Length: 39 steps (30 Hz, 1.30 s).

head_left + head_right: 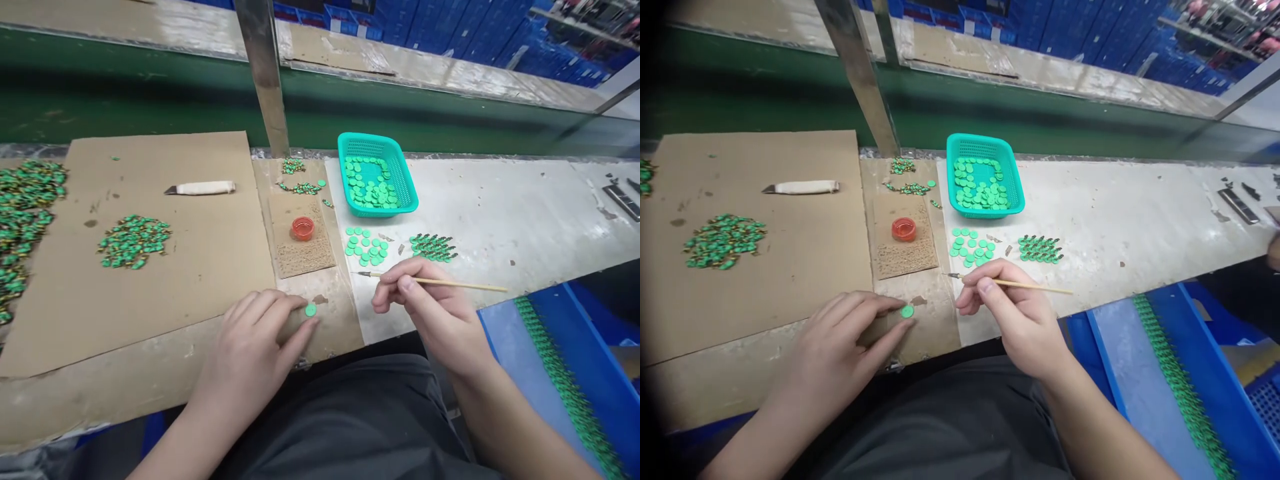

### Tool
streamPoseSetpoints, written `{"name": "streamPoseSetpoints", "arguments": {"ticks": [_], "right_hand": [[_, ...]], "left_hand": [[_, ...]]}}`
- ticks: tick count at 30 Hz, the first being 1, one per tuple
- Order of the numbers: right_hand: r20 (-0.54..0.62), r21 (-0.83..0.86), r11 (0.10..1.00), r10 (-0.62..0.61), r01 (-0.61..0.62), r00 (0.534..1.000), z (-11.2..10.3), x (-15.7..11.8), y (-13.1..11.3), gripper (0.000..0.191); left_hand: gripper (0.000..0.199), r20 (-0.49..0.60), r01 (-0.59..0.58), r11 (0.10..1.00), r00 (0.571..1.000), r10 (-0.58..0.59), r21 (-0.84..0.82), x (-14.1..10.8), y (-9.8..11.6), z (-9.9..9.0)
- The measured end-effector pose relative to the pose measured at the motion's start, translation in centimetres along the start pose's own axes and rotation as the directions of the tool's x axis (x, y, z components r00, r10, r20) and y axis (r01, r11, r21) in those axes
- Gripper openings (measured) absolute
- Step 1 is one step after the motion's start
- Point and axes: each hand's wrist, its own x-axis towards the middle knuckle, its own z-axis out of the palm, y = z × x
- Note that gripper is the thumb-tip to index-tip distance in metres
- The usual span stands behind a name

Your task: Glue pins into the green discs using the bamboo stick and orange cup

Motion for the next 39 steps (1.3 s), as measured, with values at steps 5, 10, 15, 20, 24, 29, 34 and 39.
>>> {"name": "streamPoseSetpoints", "arguments": {"ticks": [5, 10, 15, 20, 24, 29, 34, 39], "right_hand": [[0.071, -0.236, 0.97, -0.051, 0.066, 0.996, 1.1, -0.7, 0.6, 0.022], [0.126, -0.34, 0.933, -0.076, 0.115, 0.989, 1.5, -0.5, 1.4, 0.017], [0.133, -0.369, 0.921, -0.08, 0.124, 0.988, 1.5, -0.2, 1.2, 0.018], [0.123, -0.399, 0.909, -0.074, 0.118, 0.99, 1.6, 0.0, 0.9, 0.022], [0.124, -0.409, 0.906, -0.065, 0.111, 0.99, 1.7, 0.1, 1.3, 0.025], [0.112, -0.419, 0.883, -0.18, 0.211, 0.977, 1.6, 0.6, 1.4, 0.025], [0.009, -0.435, 0.88, -0.205, 0.188, 0.979, 2.1, 2.3, 0.4, 0.023], [0.049, -0.511, 0.807, -0.315, 0.295, 0.948, 4.0, 6.9, -0.1, 0.022]], "left_hand": [[0.017, -0.025, -0.125, 0.992, 0.992, 0.126, 0.03, -0.8, 0.0, -0.7], [0.01, -0.015, -0.128, 0.992, 0.992, 0.128, 0.017, -0.7, 0.1, -0.6], [0.013, -0.023, 0.015, 0.994, 1.0, -0.018, -0.107, -0.7, -0.1, -0.7], [0.016, 0.011, 0.041, 0.989, 0.999, -0.04, -0.142, -0.9, -0.5, -1.3], [0.017, 0.022, -0.004, 0.995, 1.0, 0.006, -0.101, -0.8, -0.6, -1.1], [0.011, -0.005, -0.006, 0.995, 1.0, 0.006, -0.101, -0.9, -0.1, -1.0], [0.024, 0.014, -0.179, 0.984, 0.984, 0.179, -0.007, -1.7, 0.0, -1.3], [0.031, 0.034, -0.222, 0.974, 0.975, 0.221, 0.042, -2.2, -0.4, -0.8]]}}
